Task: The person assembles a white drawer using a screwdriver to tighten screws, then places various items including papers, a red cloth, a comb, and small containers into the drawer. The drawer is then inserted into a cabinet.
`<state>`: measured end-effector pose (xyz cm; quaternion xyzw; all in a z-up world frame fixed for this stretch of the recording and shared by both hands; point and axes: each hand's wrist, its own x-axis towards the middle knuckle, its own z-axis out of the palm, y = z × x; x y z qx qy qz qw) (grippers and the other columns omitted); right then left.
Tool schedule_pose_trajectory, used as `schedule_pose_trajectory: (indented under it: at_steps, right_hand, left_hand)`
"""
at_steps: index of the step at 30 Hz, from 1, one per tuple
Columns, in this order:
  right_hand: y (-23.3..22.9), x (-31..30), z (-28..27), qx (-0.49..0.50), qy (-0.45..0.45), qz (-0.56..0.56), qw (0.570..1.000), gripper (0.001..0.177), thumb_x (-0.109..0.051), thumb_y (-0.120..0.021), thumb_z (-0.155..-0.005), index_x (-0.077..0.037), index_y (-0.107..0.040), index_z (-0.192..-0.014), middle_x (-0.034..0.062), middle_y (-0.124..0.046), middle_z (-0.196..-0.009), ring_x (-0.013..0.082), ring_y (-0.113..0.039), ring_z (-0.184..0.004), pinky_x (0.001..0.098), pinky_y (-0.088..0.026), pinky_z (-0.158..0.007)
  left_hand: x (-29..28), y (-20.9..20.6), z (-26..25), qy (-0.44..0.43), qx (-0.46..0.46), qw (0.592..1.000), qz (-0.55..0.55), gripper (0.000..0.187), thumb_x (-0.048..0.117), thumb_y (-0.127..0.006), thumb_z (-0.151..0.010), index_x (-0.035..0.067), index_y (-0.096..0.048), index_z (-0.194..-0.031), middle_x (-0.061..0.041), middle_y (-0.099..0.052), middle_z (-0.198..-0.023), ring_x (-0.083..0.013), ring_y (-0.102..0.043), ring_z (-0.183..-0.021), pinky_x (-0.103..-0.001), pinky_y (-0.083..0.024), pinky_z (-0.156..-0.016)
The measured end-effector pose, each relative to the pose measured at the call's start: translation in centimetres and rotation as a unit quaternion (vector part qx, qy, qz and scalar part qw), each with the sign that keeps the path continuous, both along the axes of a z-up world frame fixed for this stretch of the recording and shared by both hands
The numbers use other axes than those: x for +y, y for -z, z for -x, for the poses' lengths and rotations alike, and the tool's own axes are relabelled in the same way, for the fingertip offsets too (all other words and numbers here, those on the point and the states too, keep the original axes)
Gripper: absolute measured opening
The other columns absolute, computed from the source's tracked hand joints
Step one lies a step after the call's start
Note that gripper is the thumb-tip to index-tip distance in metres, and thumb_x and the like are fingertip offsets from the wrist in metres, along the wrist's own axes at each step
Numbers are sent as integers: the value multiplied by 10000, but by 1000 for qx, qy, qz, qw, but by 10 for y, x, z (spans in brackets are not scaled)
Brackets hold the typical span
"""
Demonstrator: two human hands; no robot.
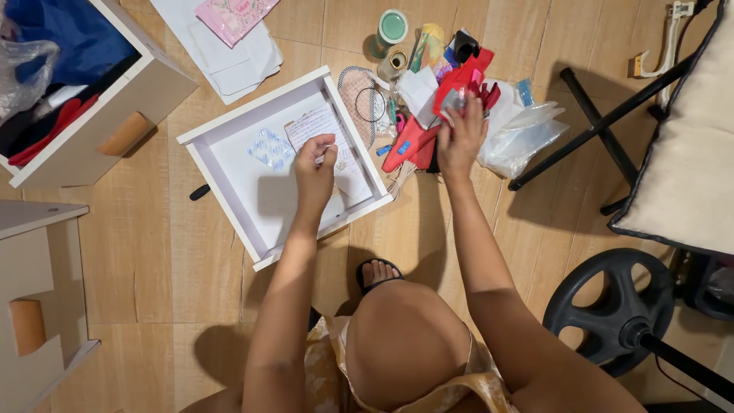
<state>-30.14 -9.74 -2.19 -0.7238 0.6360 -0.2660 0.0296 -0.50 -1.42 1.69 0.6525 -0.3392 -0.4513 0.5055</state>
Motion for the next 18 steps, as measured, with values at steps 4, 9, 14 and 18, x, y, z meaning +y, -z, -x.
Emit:
schedule_pose_trajectory:
  at_steps: [4,9,14,18]
  right_hand:
    - [-44,15,7,-354,-10,4,935,356,58,-608,-987,-51,-707,-1312,213,-573,-1451,320,-528,-1389,433,-397,-1209]
    - [-98,27,-8,-433,-126,-98,887,477,86,-571,-858,-59,-738,-1280,166,-668,-1396,296,-593,-1382,396,-448,-1213]
    - [-137,37,-38,-230,-302,-166,910,495,75,-694,-773,-73,-723,-1244,141,-652,-1385,334,-534,-1420,449,-437,-1184]
    - [-135,39,-58,-266,-308,-179,896,495,43,-770,-777,-78,-693,-1250,169,-629,-1360,342,-531,-1365,432,-452,-1119]
  left_hand:
    - [-10,-14,28,52,72,996,4,208,165,-662,-1000,35,-714,-1154,-51,-707,-1058,-122,-670,-902,-273,-559,-733]
    - [-36,-26,71,65,518,843,-132,478,349,-538,-993,22,-522,-1341,-105,-635,-1277,-264,-650,-1122,-403,-566,-897]
    - [-43,-19,74,31,616,786,47,458,161,-556,-1065,-49,-414,-1447,-156,-545,-1435,-263,-532,-1347,-458,-458,-1143]
    - [-33,-8,58,17,565,822,71,422,130,-544,-1088,-58,-447,-1454,-159,-576,-1413,-230,-574,-1298,-395,-468,-1123]
